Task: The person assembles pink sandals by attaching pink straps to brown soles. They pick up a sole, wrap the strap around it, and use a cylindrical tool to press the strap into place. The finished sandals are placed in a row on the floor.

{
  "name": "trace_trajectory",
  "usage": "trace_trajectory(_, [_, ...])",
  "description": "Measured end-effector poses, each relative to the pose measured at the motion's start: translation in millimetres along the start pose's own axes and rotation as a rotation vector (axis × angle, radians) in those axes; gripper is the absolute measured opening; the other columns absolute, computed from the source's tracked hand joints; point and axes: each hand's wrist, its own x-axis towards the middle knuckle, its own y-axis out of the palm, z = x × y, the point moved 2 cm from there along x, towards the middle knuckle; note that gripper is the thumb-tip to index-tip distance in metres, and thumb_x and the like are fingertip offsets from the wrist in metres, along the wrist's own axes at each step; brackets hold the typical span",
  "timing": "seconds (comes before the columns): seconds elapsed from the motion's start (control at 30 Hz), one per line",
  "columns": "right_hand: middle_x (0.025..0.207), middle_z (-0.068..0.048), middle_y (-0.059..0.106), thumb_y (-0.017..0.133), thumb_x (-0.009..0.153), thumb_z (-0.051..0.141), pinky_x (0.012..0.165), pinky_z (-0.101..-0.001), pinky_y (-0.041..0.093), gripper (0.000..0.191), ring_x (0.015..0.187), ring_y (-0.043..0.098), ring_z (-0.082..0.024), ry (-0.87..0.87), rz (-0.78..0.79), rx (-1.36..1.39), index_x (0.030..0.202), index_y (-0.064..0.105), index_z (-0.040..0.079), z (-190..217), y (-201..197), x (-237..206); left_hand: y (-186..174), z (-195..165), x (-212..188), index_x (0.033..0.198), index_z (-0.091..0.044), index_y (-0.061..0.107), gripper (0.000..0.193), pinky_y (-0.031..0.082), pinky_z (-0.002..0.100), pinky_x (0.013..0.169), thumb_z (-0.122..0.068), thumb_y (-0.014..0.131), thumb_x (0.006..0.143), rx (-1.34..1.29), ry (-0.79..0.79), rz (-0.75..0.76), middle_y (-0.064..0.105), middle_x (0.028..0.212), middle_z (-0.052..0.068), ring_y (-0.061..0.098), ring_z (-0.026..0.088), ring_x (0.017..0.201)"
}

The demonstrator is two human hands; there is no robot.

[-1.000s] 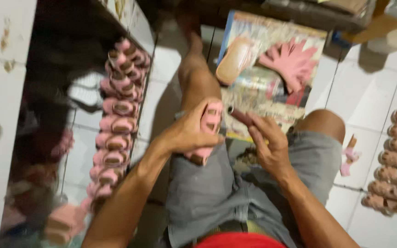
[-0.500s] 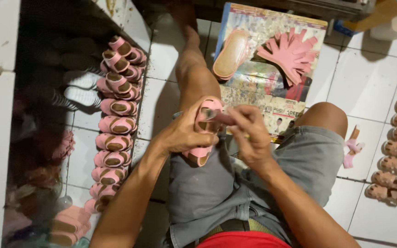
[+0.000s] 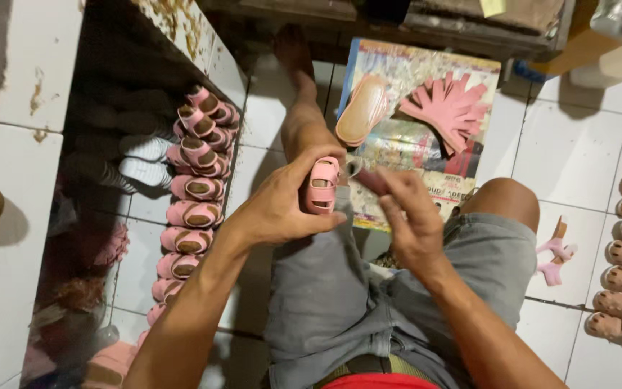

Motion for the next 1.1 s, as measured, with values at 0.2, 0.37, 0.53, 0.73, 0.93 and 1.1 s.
trace_trajectory(0.2, [0.112,-0.014,0.063,0.064,0.097,-0.004,0.087,-0.0336,0.052,0.042,0.1,0.063,-0.026,-0.157,0.114,-0.14,0.137,0.063,0.006,4.3,6.2,10.0,3.7,-10.2,9.7,0.134,-0.01,0.049,0.068,0.056,0.036,0.082,-0.019,0.083,0.076,0.092,0.095,-0.014,0.069,0.103,0.011,0.072,0.024,0.093])
trace_trajectory(0.37, [0.105,-0.014,0.064,0.065,0.098,-0.006,0.08,-0.035,0.051,0.04,0.091,0.063,-0.027,-0.021,-0.015,-0.178,0.136,0.065,0.006,-0.1,-2.3,-2.1,7.5,2.1,4.9,0.131,-0.013,0.05,0.066,0.057,0.038,0.079,-0.019,0.08,0.073,0.065,-0.031,-0.013,0.07,0.1,0.012,0.072,0.028,0.088])
trace_trajectory(0.53, [0.112,-0.016,0.063,0.065,0.097,-0.004,0.085,-0.0351,0.053,0.041,0.099,0.064,-0.028,-0.185,0.074,-0.094,0.137,0.061,0.006,3.7,6.4,-2.0,11.2,-0.3,6.8,0.134,-0.012,0.048,0.074,0.054,0.041,0.08,-0.022,0.083,0.071,0.131,0.08,0.021,0.069,0.102,0.015,0.069,0.032,0.096])
trace_trajectory(0.73, [0.109,-0.015,0.065,0.066,0.096,-0.008,0.084,-0.0352,0.053,0.042,0.096,0.065,-0.028,-0.053,0.026,-0.094,0.136,0.064,0.006,7.3,-4.6,2.6,9.9,2.1,1.4,0.128,-0.014,0.052,0.065,0.057,0.04,0.083,-0.021,0.082,0.071,0.126,-0.028,-0.02,0.071,0.099,0.014,0.074,0.032,0.091])
trace_trajectory(0.93, [0.114,-0.016,0.061,0.066,0.096,-0.006,0.091,-0.0345,0.053,0.041,0.104,0.063,-0.028,-0.239,0.051,-0.073,0.135,0.063,0.006,0.8,19.3,-1.1,9.3,0.4,2.2,0.135,-0.011,0.047,0.072,0.056,0.039,0.08,-0.015,0.084,0.073,0.089,0.136,-0.024,0.068,0.102,0.012,0.07,0.031,0.095])
trace_trajectory(1.1, [0.111,-0.013,0.064,0.066,0.096,-0.008,0.088,-0.0327,0.052,0.04,0.101,0.065,-0.025,-0.046,0.052,-0.015,0.134,0.066,0.006,-6.3,17.1,2.7,4.2,5.1,-1.2,0.132,-0.013,0.05,0.068,0.058,0.037,0.081,-0.013,0.081,0.073,-0.01,-0.017,-0.048,0.07,0.101,0.01,0.073,0.027,0.09])
